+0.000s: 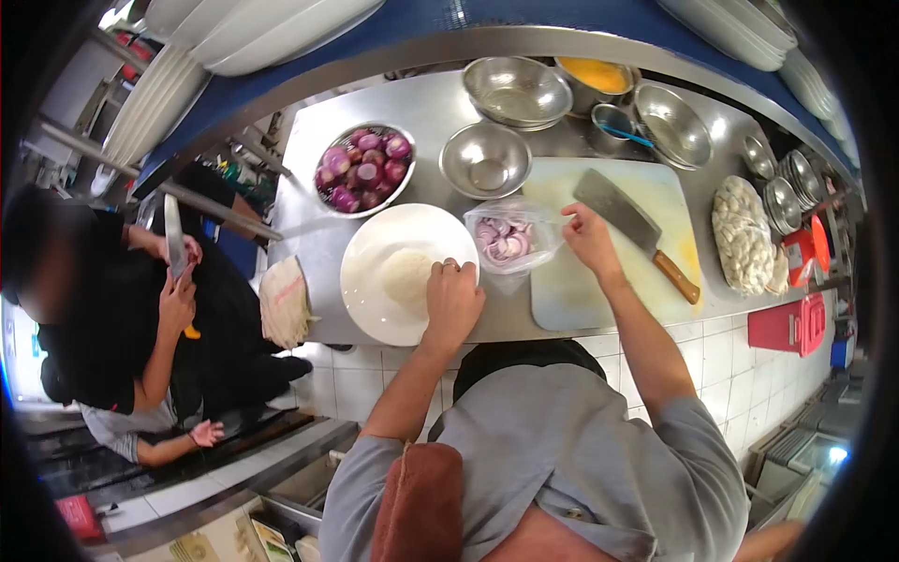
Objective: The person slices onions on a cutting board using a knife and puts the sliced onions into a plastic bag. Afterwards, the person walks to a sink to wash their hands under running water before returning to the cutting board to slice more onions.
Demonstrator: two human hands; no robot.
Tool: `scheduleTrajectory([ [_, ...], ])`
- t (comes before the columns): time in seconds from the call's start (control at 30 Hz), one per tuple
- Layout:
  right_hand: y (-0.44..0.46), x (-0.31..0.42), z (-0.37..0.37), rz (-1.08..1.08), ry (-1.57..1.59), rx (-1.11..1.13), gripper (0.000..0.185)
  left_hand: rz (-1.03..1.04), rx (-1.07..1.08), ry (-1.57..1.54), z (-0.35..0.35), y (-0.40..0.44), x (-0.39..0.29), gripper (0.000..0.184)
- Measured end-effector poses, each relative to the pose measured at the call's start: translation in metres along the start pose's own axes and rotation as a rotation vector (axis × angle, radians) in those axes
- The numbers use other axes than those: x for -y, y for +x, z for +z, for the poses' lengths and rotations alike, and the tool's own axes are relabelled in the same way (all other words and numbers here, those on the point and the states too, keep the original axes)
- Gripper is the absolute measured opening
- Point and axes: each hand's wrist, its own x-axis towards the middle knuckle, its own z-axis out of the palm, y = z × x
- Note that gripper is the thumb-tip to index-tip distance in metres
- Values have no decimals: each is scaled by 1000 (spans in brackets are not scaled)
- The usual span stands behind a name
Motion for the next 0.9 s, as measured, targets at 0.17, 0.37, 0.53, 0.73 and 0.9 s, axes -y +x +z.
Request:
scheduleTrajectory([
  [0.17,-1,18,-11,-29,-9,81,30,-55,-59,23,-2,-13,13,17],
  [0.37,-2,20,-6,-158,-48,110,36,-129,31,10,-26,-25,26,18],
  [0.53,20,27,5,-235,-159,131,33,-241,43,118,-27,-31,22,18],
  [0.73,33,28,-9,-368,-27,336,37,-292,-89,-370,9,26,-36,22],
  [0.9,50,13,-14,-498,-214,502,46,-453,-141,-182,60,46,-13,16],
])
